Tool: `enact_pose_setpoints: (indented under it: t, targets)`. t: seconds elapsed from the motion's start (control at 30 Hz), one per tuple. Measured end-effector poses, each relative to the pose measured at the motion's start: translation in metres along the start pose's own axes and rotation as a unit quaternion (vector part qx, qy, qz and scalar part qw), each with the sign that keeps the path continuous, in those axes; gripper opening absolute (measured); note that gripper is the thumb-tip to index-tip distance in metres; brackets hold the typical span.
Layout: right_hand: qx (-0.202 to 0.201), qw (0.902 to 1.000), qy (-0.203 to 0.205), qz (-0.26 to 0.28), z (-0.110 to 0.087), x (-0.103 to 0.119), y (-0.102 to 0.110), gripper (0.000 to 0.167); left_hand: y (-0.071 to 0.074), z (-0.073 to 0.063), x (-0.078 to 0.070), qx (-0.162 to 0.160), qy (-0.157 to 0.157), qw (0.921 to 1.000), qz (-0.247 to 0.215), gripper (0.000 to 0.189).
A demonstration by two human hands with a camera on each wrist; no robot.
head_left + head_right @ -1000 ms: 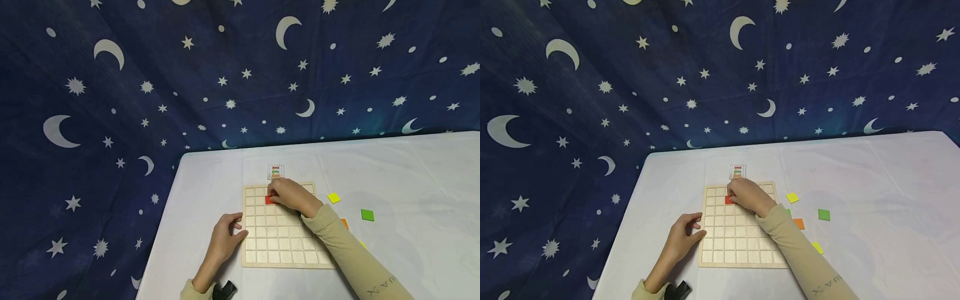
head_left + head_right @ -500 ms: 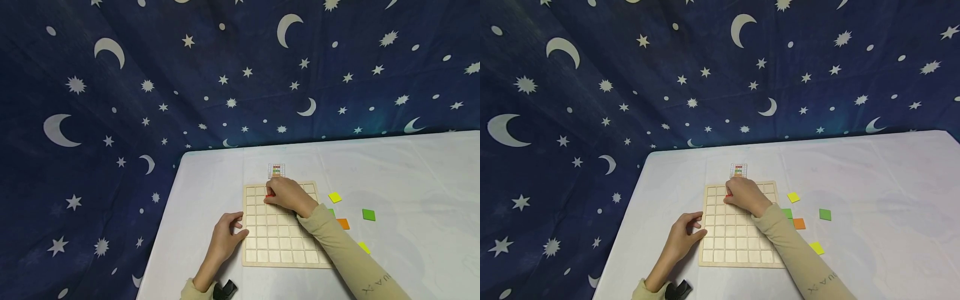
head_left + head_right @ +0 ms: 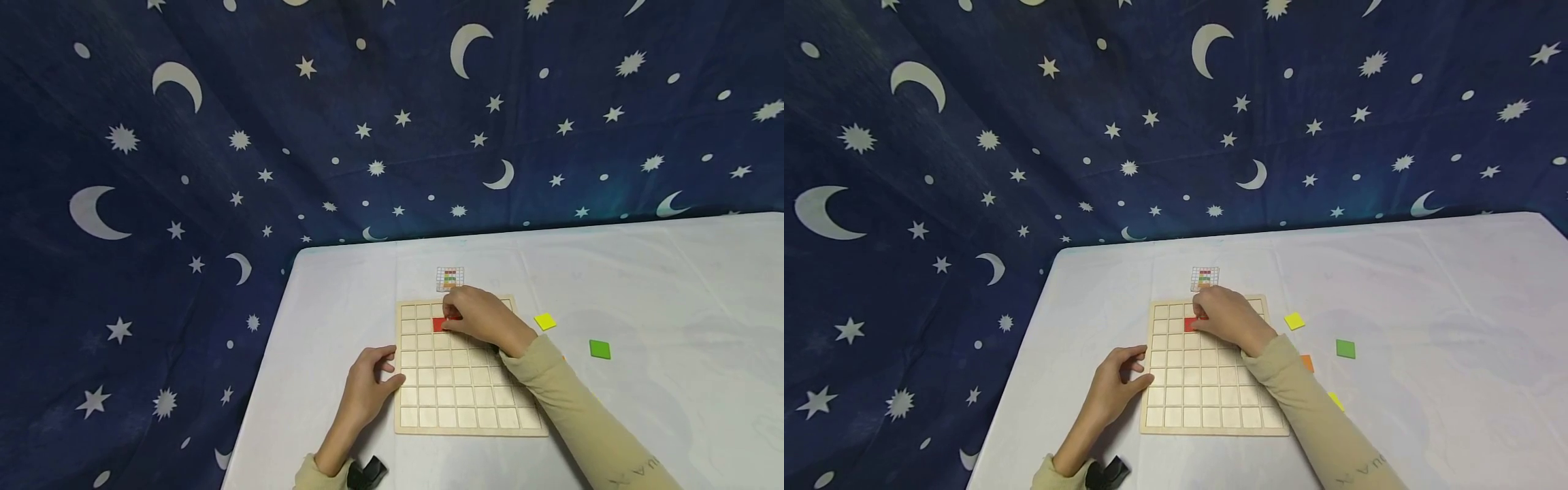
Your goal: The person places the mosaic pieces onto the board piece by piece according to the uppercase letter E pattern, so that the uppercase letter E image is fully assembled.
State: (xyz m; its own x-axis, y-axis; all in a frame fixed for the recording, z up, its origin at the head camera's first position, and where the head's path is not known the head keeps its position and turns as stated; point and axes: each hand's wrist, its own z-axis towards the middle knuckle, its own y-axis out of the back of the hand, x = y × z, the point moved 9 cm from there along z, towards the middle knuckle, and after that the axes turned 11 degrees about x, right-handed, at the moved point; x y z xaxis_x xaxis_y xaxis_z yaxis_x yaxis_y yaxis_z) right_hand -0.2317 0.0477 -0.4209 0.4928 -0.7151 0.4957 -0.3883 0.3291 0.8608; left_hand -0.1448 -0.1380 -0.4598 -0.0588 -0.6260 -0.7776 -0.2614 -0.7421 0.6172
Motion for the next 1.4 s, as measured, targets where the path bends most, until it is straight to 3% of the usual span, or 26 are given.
enact_pose_setpoints:
  t: [0.2, 0.5, 1.4]
  targets:
    - [-0.017, 0.9999, 0.001, -0.002, -0.019, -0.011, 0.013, 0.014, 0.0, 0.0, -0.001, -0.004, -0.005, 1.0, 0.001, 0.045]
    - [-0.015, 0.9994, -0.031, -0.01, -0.046, -0.037, 0.025, 0.009, 0.001, 0.0, -0.001, -0.003, -0.008, 0.9999, -0.011, 0.046]
    - [0.001, 0.996, -0.085, -0.027, -0.097, -0.093, 0.037, 0.019, 0.0, 0.0, -0.001, -0.005, -0.011, 0.9999, -0.01, 0.046]
